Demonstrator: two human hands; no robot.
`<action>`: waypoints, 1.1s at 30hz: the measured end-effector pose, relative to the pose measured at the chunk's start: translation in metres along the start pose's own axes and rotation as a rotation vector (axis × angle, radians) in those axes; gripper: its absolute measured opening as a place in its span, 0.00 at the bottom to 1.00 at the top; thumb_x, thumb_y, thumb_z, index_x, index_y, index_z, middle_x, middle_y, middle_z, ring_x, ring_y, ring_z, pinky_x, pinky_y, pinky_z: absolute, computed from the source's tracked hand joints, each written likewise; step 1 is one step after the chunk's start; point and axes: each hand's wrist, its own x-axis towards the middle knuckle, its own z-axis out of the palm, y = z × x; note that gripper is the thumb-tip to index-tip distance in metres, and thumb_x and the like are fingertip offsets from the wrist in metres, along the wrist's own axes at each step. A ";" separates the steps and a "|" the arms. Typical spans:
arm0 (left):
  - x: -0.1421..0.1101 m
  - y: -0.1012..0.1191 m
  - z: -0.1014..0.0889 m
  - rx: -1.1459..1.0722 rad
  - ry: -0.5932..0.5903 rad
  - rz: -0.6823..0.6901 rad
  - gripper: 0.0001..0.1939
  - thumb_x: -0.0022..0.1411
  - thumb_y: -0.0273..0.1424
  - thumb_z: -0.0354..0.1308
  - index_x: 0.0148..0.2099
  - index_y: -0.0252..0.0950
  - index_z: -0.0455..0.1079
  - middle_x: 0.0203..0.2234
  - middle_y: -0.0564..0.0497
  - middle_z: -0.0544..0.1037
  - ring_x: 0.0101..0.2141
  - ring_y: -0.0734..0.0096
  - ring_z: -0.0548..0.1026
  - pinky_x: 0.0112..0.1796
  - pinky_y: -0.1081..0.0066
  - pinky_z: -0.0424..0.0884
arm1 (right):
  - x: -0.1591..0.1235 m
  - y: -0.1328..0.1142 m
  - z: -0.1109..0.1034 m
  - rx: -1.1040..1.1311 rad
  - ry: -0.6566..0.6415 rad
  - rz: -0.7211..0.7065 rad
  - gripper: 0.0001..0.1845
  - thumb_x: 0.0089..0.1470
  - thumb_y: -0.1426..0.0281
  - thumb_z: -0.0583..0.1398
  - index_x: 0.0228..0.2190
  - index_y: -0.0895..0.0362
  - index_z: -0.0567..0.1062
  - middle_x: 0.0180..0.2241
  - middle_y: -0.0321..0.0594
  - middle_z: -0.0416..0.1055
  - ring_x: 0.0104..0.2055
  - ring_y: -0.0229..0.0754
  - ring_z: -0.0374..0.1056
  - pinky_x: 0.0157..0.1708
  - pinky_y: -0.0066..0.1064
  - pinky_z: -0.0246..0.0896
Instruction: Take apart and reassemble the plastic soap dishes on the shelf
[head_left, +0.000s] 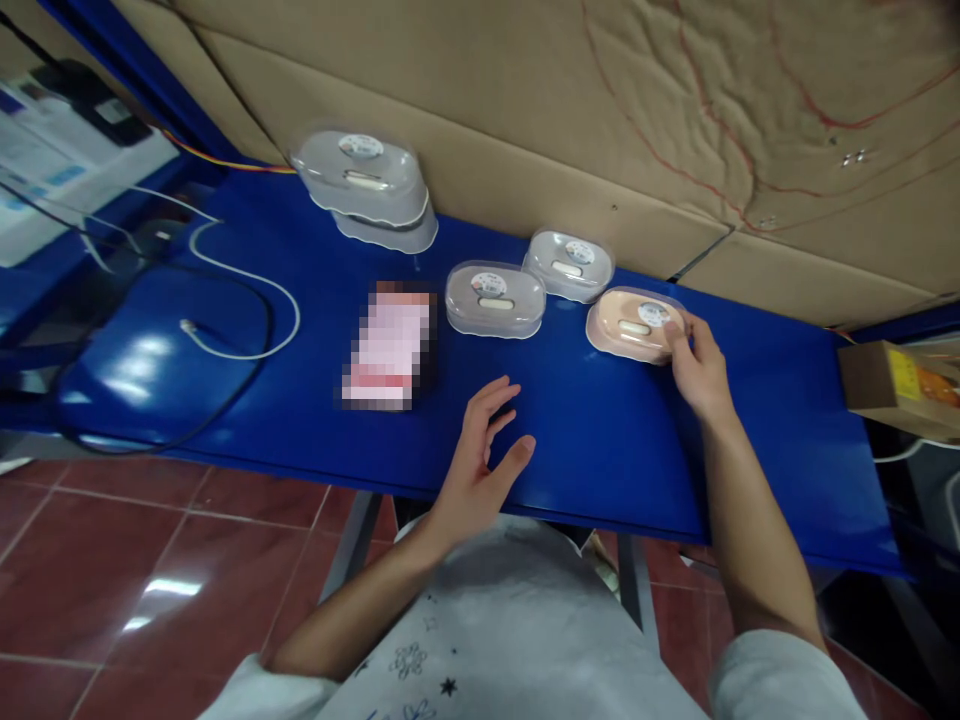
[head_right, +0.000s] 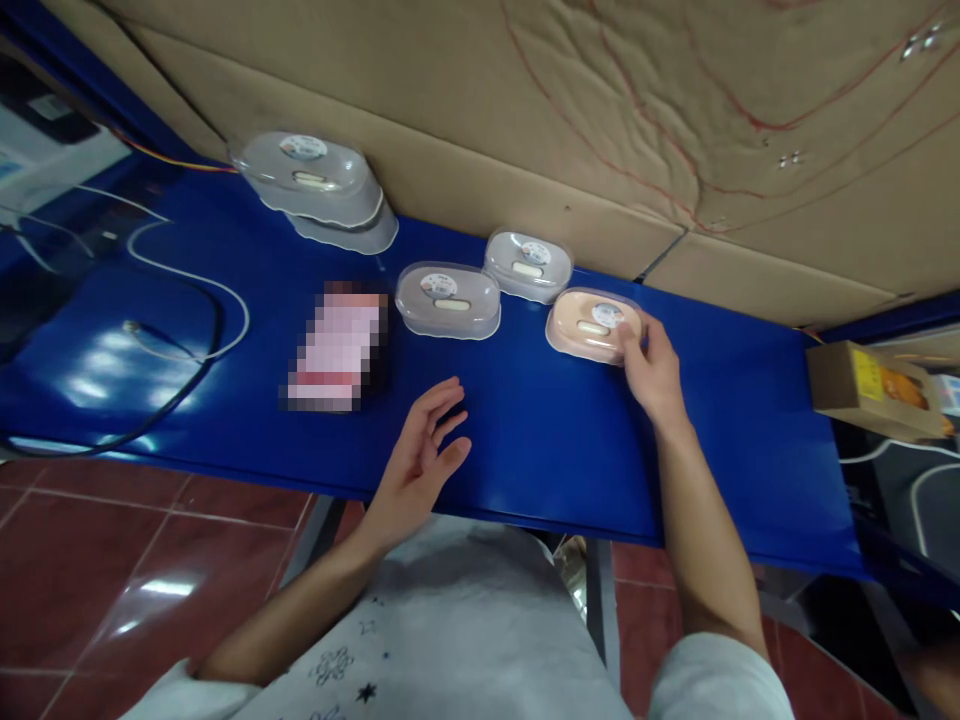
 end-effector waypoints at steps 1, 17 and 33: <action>0.000 0.001 -0.001 0.035 -0.009 0.015 0.23 0.75 0.38 0.61 0.69 0.51 0.65 0.74 0.46 0.59 0.73 0.53 0.61 0.71 0.49 0.61 | 0.002 0.003 -0.003 -0.090 0.031 -0.031 0.37 0.62 0.38 0.59 0.58 0.51 0.78 0.49 0.48 0.83 0.43 0.53 0.80 0.45 0.49 0.78; 0.102 0.034 -0.028 1.041 -0.020 0.363 0.38 0.68 0.33 0.61 0.77 0.33 0.59 0.78 0.33 0.57 0.78 0.27 0.46 0.71 0.29 0.40 | -0.027 -0.018 0.010 -0.442 0.027 -0.637 0.32 0.71 0.50 0.57 0.69 0.49 0.68 0.72 0.55 0.63 0.71 0.69 0.61 0.66 0.69 0.54; 0.004 0.000 -0.019 0.888 -0.120 0.378 0.56 0.62 0.43 0.75 0.81 0.51 0.46 0.75 0.34 0.60 0.72 0.32 0.62 0.67 0.32 0.62 | -0.094 -0.060 0.026 -0.108 -0.507 -1.048 0.40 0.62 0.50 0.69 0.71 0.43 0.66 0.71 0.47 0.66 0.73 0.60 0.62 0.68 0.61 0.67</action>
